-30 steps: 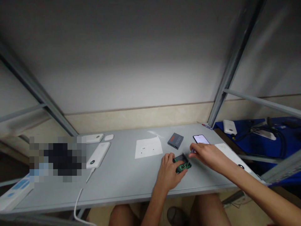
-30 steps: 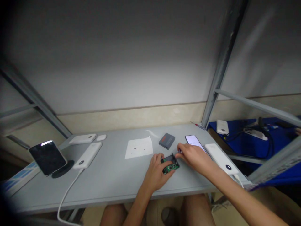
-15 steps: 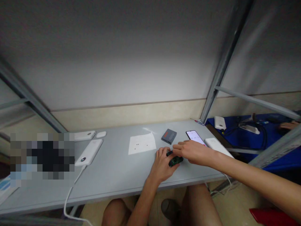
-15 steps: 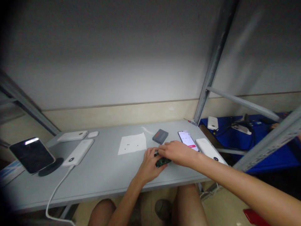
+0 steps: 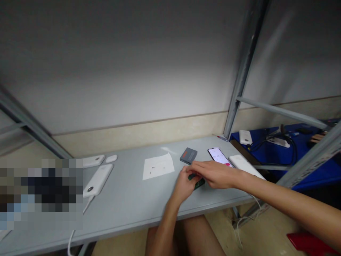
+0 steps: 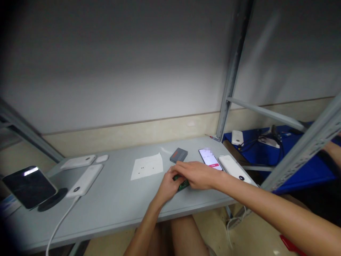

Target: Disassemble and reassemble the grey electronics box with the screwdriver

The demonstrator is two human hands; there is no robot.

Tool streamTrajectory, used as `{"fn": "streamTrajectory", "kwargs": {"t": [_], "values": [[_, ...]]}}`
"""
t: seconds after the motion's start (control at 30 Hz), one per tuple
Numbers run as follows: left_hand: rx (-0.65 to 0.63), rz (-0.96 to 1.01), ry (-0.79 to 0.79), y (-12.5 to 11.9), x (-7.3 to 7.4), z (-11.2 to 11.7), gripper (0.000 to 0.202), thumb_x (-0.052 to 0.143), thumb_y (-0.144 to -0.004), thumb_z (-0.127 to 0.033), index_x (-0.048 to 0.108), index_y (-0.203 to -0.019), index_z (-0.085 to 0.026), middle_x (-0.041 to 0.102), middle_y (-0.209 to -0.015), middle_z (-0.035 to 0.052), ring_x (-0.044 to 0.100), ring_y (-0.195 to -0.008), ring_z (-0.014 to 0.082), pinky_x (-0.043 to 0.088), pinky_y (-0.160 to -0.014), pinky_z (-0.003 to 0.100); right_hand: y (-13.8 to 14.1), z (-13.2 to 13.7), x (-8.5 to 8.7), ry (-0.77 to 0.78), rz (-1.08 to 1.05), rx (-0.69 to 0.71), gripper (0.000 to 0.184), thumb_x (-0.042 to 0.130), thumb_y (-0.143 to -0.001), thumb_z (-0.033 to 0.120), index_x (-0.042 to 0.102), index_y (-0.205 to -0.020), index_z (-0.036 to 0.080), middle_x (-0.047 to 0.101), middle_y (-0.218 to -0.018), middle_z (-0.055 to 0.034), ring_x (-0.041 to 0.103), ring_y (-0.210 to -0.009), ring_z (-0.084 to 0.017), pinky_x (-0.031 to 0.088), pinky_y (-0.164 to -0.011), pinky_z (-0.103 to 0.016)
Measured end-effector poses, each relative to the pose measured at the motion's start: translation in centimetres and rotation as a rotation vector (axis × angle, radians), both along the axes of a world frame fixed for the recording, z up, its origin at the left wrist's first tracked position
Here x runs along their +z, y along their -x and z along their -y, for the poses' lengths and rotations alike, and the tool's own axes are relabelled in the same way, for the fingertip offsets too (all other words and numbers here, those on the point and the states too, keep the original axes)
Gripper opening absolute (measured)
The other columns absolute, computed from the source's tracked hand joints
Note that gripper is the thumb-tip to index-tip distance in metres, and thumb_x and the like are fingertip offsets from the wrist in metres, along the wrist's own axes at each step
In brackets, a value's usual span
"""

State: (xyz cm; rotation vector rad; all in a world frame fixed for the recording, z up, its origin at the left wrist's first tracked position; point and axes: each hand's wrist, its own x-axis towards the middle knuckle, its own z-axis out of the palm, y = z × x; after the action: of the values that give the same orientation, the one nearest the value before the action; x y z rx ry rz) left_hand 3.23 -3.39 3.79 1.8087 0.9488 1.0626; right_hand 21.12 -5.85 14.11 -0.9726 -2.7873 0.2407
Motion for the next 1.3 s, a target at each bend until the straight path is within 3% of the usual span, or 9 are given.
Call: {"fn": "streamTrajectory", "kwargs": {"t": [0.17,0.3,0.5,0.7,0.83,0.97,1.07,1.2,1.3], "values": [[0.036,-0.097,0.027,0.1,0.6,0.2,0.009,0.072,-0.084,-0.021,0.075,-0.076,-0.017,0.064,-0.079,0.0015,0.061,-0.081,0.0186,0.049,-0.08,0.031,-0.3,0.1,0.6,-0.142,0.114,-0.144,0.028,0.042,-0.106,0.033,0.061,-0.115,0.015,0.069,-0.104,-0.0129,0.066,-0.087,-0.024,0.046,-0.078,-0.035],[0.054,-0.119,0.057,-0.1,0.9,0.1,0.006,0.075,-0.08,-0.024,0.076,-0.079,-0.018,0.061,-0.074,-0.0004,0.056,-0.075,0.017,0.045,-0.075,0.029,-0.7,-0.2,0.7,-0.097,0.125,-0.162,0.015,0.052,-0.097,0.015,0.064,-0.107,0.016,0.072,-0.097,-0.0102,0.067,-0.086,-0.023,0.043,-0.075,-0.032],[-0.032,-0.111,0.109,-0.3,1.1,-0.3,0.017,0.072,-0.081,-0.029,0.071,-0.071,-0.015,0.054,-0.064,-0.0024,0.048,-0.066,0.0141,0.037,-0.065,0.028,-1.8,-0.2,1.6,0.016,-0.013,-0.027,0.034,0.055,-0.084,0.002,0.067,-0.11,0.02,0.075,-0.102,-0.0066,0.069,-0.098,-0.022,0.044,-0.082,-0.03],[0.007,-0.079,0.15,-0.5,0.5,-0.6,0.029,0.073,-0.08,-0.042,0.071,-0.069,-0.015,0.049,-0.06,-0.0038,0.041,-0.061,0.012,0.032,-0.06,0.026,-1.5,0.4,2.1,-0.009,-0.018,-0.19,0.022,0.057,-0.1,0.033,0.065,-0.112,0.017,0.074,-0.105,-0.0119,0.069,-0.096,-0.027,0.045,-0.078,-0.034],[0.022,-0.054,0.165,-0.9,0.5,-0.3,0.023,0.076,-0.076,-0.038,0.071,-0.073,-0.016,0.048,-0.06,-0.0045,0.041,-0.06,0.0116,0.033,-0.059,0.026,-1.3,0.3,1.6,-0.024,0.043,-0.195,0.015,0.053,-0.097,0.017,0.065,-0.106,0.017,0.073,-0.1,-0.0093,0.069,-0.091,-0.024,0.042,-0.073,-0.032],[0.001,-0.049,0.144,-0.8,0.6,0.0,0.022,0.074,-0.078,-0.036,0.071,-0.074,-0.015,0.056,-0.065,-0.0015,0.047,-0.066,0.0139,0.037,-0.063,0.027,-1.5,0.3,1.8,-0.032,0.048,-0.088,0.027,0.058,-0.085,0.004,0.068,-0.104,0.019,0.074,-0.102,-0.0072,0.068,-0.098,-0.024,0.042,-0.079,-0.031],[-0.057,-0.062,0.142,-0.6,0.7,0.0,0.029,0.069,-0.082,-0.04,0.072,-0.071,-0.014,0.062,-0.068,0.0012,0.051,-0.068,0.0155,0.038,-0.064,0.028,-1.5,0.4,2.2,0.0,-0.017,-0.061,0.019,0.061,-0.092,0.014,0.069,-0.108,0.021,0.076,-0.102,-0.0052,0.069,-0.098,-0.023,0.042,-0.082,-0.031],[-0.05,-0.118,0.115,-0.7,0.8,-0.3,0.025,0.069,-0.082,-0.036,0.075,-0.071,-0.014,0.062,-0.065,0.0007,0.05,-0.066,0.0146,0.036,-0.064,0.028,-1.2,0.5,2.3,-0.038,-0.02,-0.226,0.024,0.057,-0.101,0.037,0.068,-0.11,0.018,0.076,-0.106,-0.0091,0.071,-0.094,-0.026,0.042,-0.075,-0.032],[-0.006,-0.116,0.137,-1.0,0.6,-0.5,0.019,0.073,-0.078,-0.033,0.076,-0.074,-0.014,0.056,-0.061,-0.0013,0.045,-0.062,0.0129,0.033,-0.06,0.027,-1.0,0.4,2.0,-0.045,0.046,-0.267,0.021,0.051,-0.103,0.03,0.068,-0.101,0.017,0.076,-0.099,-0.0092,0.071,-0.089,-0.024,0.04,-0.07,-0.031]]}}
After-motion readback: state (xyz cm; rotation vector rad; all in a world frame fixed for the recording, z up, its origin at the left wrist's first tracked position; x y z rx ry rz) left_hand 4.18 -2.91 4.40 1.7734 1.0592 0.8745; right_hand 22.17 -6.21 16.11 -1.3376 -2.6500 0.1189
